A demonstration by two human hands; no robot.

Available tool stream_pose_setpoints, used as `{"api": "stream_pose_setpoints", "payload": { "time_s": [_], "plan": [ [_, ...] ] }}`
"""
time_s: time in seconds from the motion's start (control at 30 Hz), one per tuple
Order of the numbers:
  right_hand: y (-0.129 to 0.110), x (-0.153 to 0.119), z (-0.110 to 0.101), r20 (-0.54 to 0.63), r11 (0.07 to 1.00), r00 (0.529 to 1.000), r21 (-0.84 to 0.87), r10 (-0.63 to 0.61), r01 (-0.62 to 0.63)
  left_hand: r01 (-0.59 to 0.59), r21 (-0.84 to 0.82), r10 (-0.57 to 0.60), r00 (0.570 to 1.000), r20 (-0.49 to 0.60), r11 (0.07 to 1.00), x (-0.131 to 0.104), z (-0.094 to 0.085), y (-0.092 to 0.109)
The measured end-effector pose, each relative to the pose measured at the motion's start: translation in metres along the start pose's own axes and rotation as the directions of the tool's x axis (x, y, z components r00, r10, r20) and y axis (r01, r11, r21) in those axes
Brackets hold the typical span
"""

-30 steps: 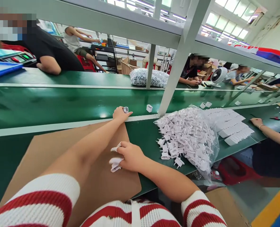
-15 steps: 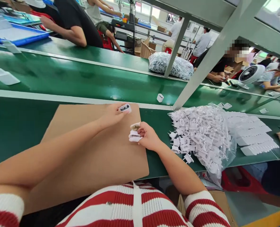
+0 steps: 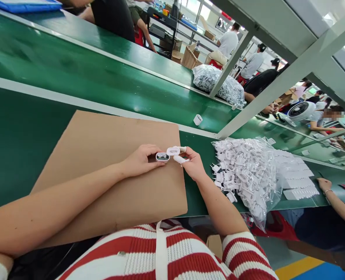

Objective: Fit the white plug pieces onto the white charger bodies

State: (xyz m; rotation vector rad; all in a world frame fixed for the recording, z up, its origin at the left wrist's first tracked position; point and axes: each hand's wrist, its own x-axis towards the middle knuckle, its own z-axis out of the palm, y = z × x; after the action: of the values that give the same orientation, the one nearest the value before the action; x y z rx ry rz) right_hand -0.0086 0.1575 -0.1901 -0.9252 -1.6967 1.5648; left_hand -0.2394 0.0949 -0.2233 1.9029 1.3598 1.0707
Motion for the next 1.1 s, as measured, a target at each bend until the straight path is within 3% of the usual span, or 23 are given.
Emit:
{"api": "stream_pose_setpoints", "payload": {
  "time_s": [0.13, 0.3, 0.4, 0.53, 0.6, 0.63, 0.7, 0.8, 0.87, 0.9, 0.97, 1.1],
  "plan": [
    [0.002, 0.000, -0.002, -0.044, 0.958, 0.994, -0.276, -0.100, 0.084, -0.100, -0.010, 0.100, 0.995, 0.026, 0.995, 0.000, -0.004, 0.004],
    [-0.002, -0.001, -0.011, -0.094, 0.848, 0.948, -0.481, -0.303, 0.224, -0.031, -0.096, 0.034, 0.999, 0.025, 0.995, -0.001, -0.005, 0.007],
    [-0.012, -0.008, -0.019, 0.008, 0.686, 0.923, -0.666, -0.384, 0.291, -0.052, -0.076, 0.054, 0.998, 0.027, 0.996, 0.000, -0.005, 0.003],
    [-0.022, -0.018, -0.019, 0.190, 0.366, 0.945, -0.887, -0.267, 0.282, -0.102, -0.055, 0.103, 0.995, 0.008, 0.993, 0.001, -0.004, -0.001],
    [-0.020, -0.018, -0.015, 0.210, 0.277, 0.953, -0.923, -0.217, 0.266, -0.120, -0.057, 0.121, 0.993, 0.014, 0.991, 0.001, -0.004, -0.002],
    [-0.017, -0.016, -0.012, 0.215, 0.289, 0.956, -0.919, -0.199, 0.267, -0.128, -0.055, 0.129, 0.991, 0.021, 0.990, 0.001, -0.004, -0.002],
    [-0.010, -0.010, -0.009, 0.194, 0.428, 0.965, -0.868, -0.175, 0.252, -0.134, -0.047, 0.135, 0.990, 0.028, 0.990, 0.001, -0.004, -0.001],
    [-0.008, -0.001, -0.006, -0.004, 0.689, 0.973, -0.707, -0.231, 0.161, -0.104, -0.035, 0.105, 0.994, 0.013, 0.994, 0.001, -0.004, -0.002],
    [-0.013, 0.000, -0.001, -0.136, 0.771, 0.947, -0.619, -0.292, 0.149, -0.090, -0.035, 0.090, 0.996, 0.008, 0.995, 0.002, -0.003, -0.004],
    [-0.016, -0.001, 0.002, -0.146, 0.780, 0.938, -0.603, -0.316, 0.169, -0.094, -0.039, 0.095, 0.995, 0.012, 0.995, 0.002, -0.002, -0.004],
    [-0.020, -0.006, 0.012, -0.051, 0.744, 0.934, -0.621, -0.354, 0.248, -0.110, -0.054, 0.111, 0.994, 0.018, 0.992, 0.003, -0.001, -0.005],
    [-0.018, -0.013, 0.029, 0.202, 0.478, 0.894, -0.786, -0.399, 0.391, -0.122, -0.078, 0.124, 0.992, 0.016, 0.989, 0.003, -0.001, -0.005]
  ]
}}
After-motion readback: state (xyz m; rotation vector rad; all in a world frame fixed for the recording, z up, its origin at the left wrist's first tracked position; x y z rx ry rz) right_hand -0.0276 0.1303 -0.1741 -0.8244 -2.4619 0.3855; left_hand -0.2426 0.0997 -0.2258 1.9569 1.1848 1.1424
